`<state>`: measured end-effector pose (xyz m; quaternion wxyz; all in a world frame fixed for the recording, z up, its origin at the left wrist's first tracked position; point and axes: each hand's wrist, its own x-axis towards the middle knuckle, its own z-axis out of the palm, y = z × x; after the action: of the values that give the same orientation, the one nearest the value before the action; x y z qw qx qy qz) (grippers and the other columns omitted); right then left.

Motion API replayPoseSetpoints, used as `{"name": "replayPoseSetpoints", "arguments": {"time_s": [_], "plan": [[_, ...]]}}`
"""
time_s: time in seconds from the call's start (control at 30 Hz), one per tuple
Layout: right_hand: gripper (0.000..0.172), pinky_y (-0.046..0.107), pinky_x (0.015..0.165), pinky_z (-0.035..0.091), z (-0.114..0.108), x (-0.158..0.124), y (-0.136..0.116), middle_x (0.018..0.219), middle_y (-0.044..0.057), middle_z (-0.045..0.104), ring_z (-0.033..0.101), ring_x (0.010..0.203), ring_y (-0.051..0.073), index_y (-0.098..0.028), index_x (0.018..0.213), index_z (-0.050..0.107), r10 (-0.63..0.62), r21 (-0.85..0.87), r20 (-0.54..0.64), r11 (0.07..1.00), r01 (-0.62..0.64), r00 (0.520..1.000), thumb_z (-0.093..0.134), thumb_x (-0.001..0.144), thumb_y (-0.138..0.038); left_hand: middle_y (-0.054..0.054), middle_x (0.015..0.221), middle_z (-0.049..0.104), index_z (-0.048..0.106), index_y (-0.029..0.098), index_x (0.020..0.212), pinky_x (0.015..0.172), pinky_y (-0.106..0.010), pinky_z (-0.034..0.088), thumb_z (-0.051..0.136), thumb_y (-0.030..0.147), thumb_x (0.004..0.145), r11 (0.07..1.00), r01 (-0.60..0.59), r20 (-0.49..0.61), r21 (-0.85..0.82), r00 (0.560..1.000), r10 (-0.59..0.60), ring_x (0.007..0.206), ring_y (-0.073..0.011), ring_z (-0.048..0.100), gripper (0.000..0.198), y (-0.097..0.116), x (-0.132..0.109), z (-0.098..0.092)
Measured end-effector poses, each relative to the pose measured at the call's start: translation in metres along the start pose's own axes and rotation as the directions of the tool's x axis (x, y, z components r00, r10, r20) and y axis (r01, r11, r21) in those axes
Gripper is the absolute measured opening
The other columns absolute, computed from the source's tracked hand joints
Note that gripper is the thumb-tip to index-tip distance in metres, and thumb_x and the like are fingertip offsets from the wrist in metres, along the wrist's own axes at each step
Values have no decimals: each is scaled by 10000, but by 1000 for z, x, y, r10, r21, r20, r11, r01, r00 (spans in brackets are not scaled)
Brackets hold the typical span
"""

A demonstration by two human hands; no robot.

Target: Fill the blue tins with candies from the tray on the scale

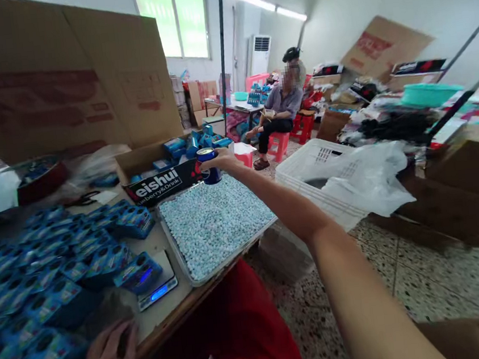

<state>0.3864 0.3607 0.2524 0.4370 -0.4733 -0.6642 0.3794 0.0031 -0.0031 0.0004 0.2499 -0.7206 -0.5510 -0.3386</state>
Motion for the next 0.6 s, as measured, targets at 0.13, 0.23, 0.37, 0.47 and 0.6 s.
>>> {"name": "replayPoseSetpoints", "arguments": {"time_s": [0.13,0.23,0.37,0.47,0.6], "plan": [[334,414,911,602,7,2,-2,904,40,805,762,1004,316,-199,888,815,30,-15,-9,999,-30,1000,981,616,-297,-97,1052,792,730,204,1132,938,-433,593,596,284,1166,1000,-17,-26,-21,1000,16,948,-291,754,160,1,5,-1],[363,408,922,613,9,1,-9,943,39,823,772,1029,312,-203,929,828,35,-8,9,999,-35,999,980,609,-284,-101,1060,791,723,202,1132,925,-431,615,628,271,1156,1000,-18,-37,-10,999,17,936,-284,761,120,-1,7,-1],[380,450,942,616,24,-8,-25,912,37,813,766,1014,328,-213,911,816,30,14,38,999,-31,999,976,579,-306,-107,1066,806,738,198,1159,918,-428,653,585,250,1162,999,34,-1,9,999,-34,965,-284,788,161,7,3,-6],[387,482,920,624,59,-8,-38,921,61,814,765,977,337,-220,931,811,1,77,131,997,-11,991,966,613,-379,-103,1099,801,727,189,1173,925,-388,676,537,170,1156,991,130,32,11,991,-130,973,-249,795,192,24,1,-15],[481,478,876,640,152,11,-63,1016,114,831,780,976,348,-198,1015,833,-94,151,299,987,50,950,989,672,-496,-96,1103,791,705,195,1112,949,-385,692,496,99,1121,964,265,79,0,961,-265,1014,-248,797,230,42,0,-21]]}}
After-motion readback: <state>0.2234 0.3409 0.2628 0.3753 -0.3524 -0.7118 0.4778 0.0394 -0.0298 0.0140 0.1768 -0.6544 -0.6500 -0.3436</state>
